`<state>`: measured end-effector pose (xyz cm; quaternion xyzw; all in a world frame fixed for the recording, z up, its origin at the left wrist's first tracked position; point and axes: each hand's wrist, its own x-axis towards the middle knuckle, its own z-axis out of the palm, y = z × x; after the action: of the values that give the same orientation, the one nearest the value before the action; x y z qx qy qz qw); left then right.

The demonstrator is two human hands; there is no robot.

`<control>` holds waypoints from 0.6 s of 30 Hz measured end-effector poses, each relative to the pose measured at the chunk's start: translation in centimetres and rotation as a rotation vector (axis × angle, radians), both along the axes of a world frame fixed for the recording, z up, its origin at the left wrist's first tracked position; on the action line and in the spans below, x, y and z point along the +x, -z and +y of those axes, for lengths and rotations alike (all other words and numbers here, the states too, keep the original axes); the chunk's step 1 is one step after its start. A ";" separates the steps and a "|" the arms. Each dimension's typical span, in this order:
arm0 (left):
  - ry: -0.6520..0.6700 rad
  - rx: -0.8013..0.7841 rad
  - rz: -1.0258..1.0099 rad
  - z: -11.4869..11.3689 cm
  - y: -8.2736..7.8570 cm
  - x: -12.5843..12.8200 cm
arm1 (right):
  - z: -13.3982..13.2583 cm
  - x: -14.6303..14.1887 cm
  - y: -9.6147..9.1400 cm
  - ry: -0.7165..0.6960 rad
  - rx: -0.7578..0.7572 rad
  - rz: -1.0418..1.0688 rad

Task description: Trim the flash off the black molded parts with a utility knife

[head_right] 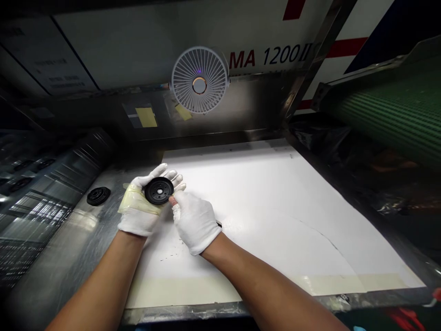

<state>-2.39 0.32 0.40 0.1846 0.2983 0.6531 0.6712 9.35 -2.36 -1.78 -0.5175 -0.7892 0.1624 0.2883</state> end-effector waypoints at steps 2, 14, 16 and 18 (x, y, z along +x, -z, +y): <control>0.005 0.021 -0.025 0.0 0.0 -0.2 | 0.1 0.2 0.1 0.020 0.003 0.000; -0.116 0.057 -0.059 0.1 -0.2 0.3 | -0.4 -0.5 -0.1 -0.005 0.001 -0.007; -0.013 -0.001 -0.018 -0.1 -0.2 0.0 | -0.2 -0.2 0.0 -0.014 -0.022 0.015; 0.015 -0.006 -0.019 -0.1 -0.2 -0.3 | 0.0 0.0 0.0 -0.006 -0.027 0.027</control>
<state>-2.66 0.20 0.57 0.1784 0.2925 0.6487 0.6795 9.36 -2.38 -1.75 -0.5166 -0.7846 0.1809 0.2912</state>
